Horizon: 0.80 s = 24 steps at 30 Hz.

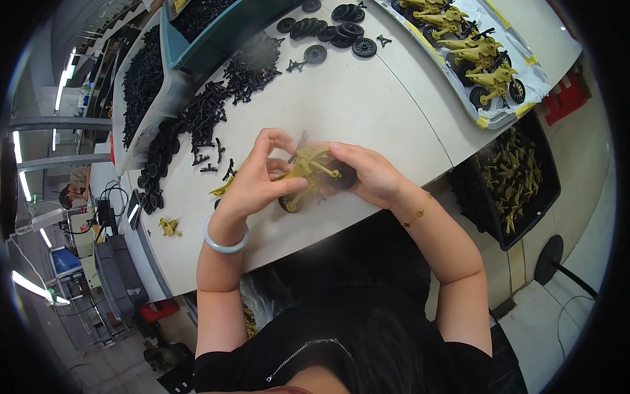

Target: The person assembles toy motorcycles by hand, attaching wheels, handlebars, and kickstands to the plastic motorcycle frames. The person places completed motorcycles onto a tray, gathers additional frame pieces from a bag beneath the table, and attaches wheels and components to the frames.

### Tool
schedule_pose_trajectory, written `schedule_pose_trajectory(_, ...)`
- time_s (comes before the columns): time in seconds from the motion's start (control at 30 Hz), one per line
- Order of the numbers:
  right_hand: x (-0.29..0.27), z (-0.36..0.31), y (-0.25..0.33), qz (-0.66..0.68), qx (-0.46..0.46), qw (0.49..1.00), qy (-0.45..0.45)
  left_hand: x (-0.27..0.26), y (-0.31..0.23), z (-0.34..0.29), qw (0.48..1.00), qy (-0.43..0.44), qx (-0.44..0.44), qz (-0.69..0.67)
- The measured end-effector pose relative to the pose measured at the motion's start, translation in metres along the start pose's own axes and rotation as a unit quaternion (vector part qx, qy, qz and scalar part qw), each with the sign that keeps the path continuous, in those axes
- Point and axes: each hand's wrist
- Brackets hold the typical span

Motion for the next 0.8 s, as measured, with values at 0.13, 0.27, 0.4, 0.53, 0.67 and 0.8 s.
schedule_pose_trajectory(0.13,0.005,0.005,0.013,-0.078,0.074,0.993,-0.037,-0.007,0.009,0.009,0.981,0.125,-0.080,-0.123)
schedule_pose_trajectory(0.27,0.016,0.010,0.036,-0.153,0.096,0.983,-0.039,-0.007,0.012,0.013,0.958,0.188,-0.077,-0.205)
schedule_pose_trajectory(0.4,0.012,0.004,0.030,-0.229,-0.125,0.953,-0.156,-0.007,0.016,0.011,0.935,0.169,-0.094,-0.297)
schedule_pose_trajectory(0.53,0.007,-0.022,0.006,-0.528,-0.390,0.729,-0.193,-0.005,0.007,0.012,0.929,0.150,-0.108,-0.321)
schedule_pose_trajectory(0.67,0.021,-0.013,-0.013,-0.650,-0.462,0.573,-0.190,0.001,0.016,0.009,0.905,0.125,-0.117,-0.388)
schedule_pose_trajectory(0.8,0.015,-0.010,-0.016,-0.674,-0.444,0.557,-0.197,0.007,0.013,0.009,0.888,0.121,-0.135,-0.423)
Point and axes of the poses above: each hand's wrist, its own z-axis towards the middle knuckle, its own x-axis out of the palm, y = z × x, and after that the axes turned 1 degree about z, right-handed
